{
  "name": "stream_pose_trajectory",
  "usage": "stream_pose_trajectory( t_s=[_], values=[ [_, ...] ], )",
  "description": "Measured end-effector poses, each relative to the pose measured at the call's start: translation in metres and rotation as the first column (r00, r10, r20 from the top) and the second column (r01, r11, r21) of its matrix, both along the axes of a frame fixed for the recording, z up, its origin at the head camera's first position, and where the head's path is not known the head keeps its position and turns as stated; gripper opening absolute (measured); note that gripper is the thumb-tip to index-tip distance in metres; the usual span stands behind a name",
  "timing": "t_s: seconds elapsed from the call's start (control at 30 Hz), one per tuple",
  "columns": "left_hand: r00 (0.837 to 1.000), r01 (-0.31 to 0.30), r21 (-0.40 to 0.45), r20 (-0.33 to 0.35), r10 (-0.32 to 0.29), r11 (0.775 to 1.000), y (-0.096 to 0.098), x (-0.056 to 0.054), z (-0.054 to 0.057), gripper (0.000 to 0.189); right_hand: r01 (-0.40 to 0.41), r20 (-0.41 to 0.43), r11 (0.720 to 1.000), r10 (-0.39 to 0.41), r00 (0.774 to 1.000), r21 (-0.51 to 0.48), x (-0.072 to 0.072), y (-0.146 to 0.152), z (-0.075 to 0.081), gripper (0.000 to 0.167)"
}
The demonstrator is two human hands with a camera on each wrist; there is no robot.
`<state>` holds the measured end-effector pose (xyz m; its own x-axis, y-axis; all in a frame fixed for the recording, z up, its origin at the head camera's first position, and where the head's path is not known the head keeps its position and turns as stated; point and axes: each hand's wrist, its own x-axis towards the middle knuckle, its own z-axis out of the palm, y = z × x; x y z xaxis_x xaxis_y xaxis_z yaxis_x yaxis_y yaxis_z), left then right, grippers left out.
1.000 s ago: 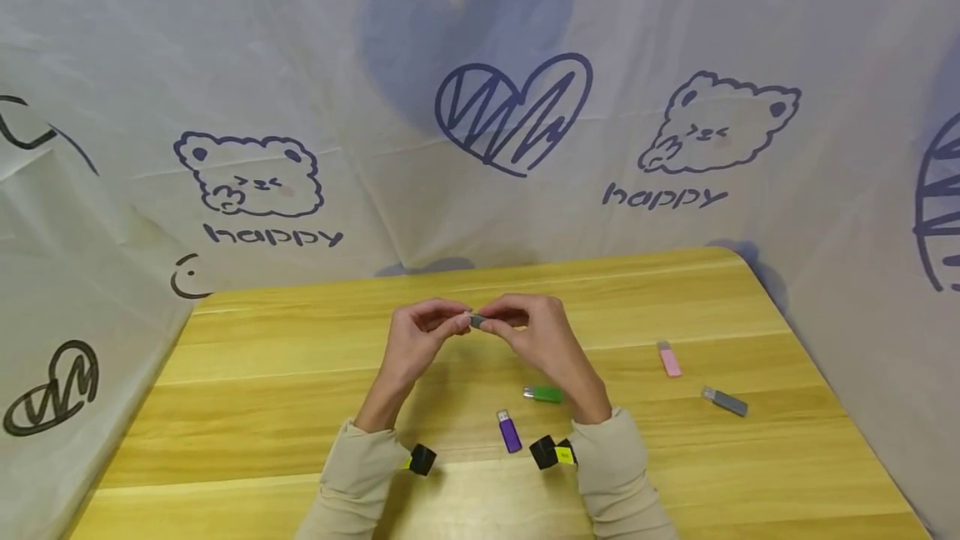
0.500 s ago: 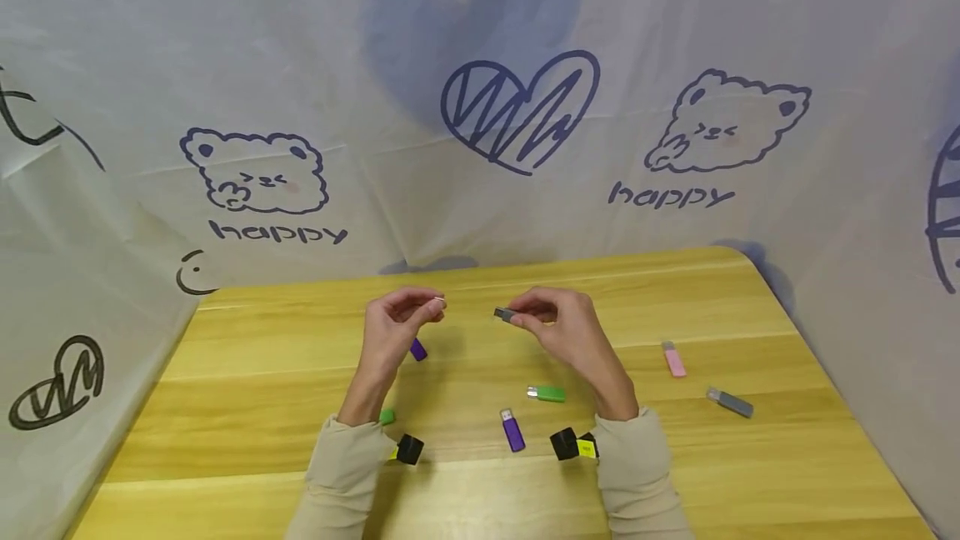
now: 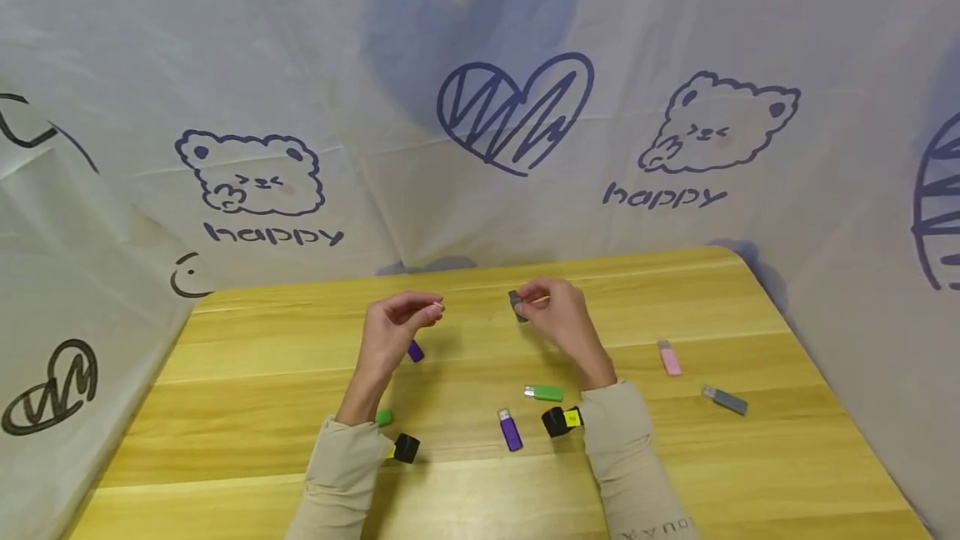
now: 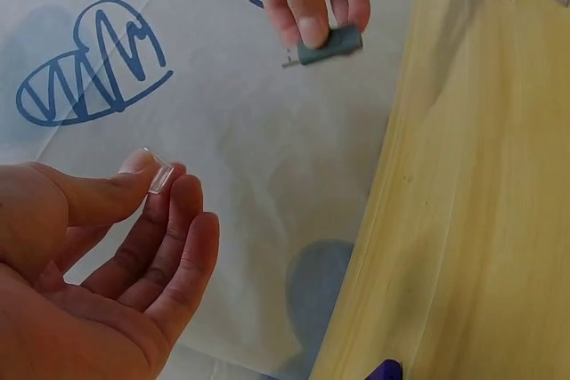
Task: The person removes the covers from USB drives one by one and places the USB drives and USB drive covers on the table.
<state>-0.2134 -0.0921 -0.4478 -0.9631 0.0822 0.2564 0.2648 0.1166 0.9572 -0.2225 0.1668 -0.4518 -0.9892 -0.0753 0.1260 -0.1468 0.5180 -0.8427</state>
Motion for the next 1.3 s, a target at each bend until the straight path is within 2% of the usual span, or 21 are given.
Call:
stream_pose_trajectory(
  t_s=[0.27,0.4,0.5,0.8,0.97,1.17,1.3],
  values=[
    [1.0,-0.003,-0.028,-0.001,0.003,1.0,-0.004,-0.001,-0.002,0.015,0.068,0.123,0.997,-0.064,0.99,-0.033,-0.035,-0.006,-0.018,0.017],
    [1.0,-0.009,-0.048,0.001,0.009,0.999,-0.005,-0.002,-0.002,0.014,0.098,0.183,0.995,-0.092,0.979,-0.028,-0.044,-0.01,-0.028,0.017],
    [1.0,-0.014,-0.062,-0.001,0.014,0.998,-0.005,-0.002,-0.001,0.012,0.112,0.178,0.993,-0.117,0.977,0.038,-0.048,-0.011,-0.032,0.015],
    [1.0,-0.008,-0.092,0.014,0.01,0.996,-0.005,-0.002,-0.001,0.011,0.149,0.129,0.96,-0.182,0.975,0.235,-0.052,-0.016,-0.033,0.016],
    [1.0,-0.013,-0.101,0.022,0.015,0.995,-0.004,-0.002,-0.003,0.01,0.15,0.121,0.941,-0.194,0.973,0.304,-0.052,-0.019,-0.032,0.019],
    [1.0,0.009,-0.129,0.017,-0.007,0.992,-0.002,-0.002,-0.007,0.01,0.159,0.077,0.953,-0.184,0.98,0.258,-0.042,-0.017,-0.024,0.018],
    [0.999,0.034,-0.146,0.026,-0.031,0.989,0.0,-0.003,-0.01,0.011,0.157,0.011,0.965,-0.163,0.987,0.209,-0.027,-0.007,-0.011,0.018]
  ],
)
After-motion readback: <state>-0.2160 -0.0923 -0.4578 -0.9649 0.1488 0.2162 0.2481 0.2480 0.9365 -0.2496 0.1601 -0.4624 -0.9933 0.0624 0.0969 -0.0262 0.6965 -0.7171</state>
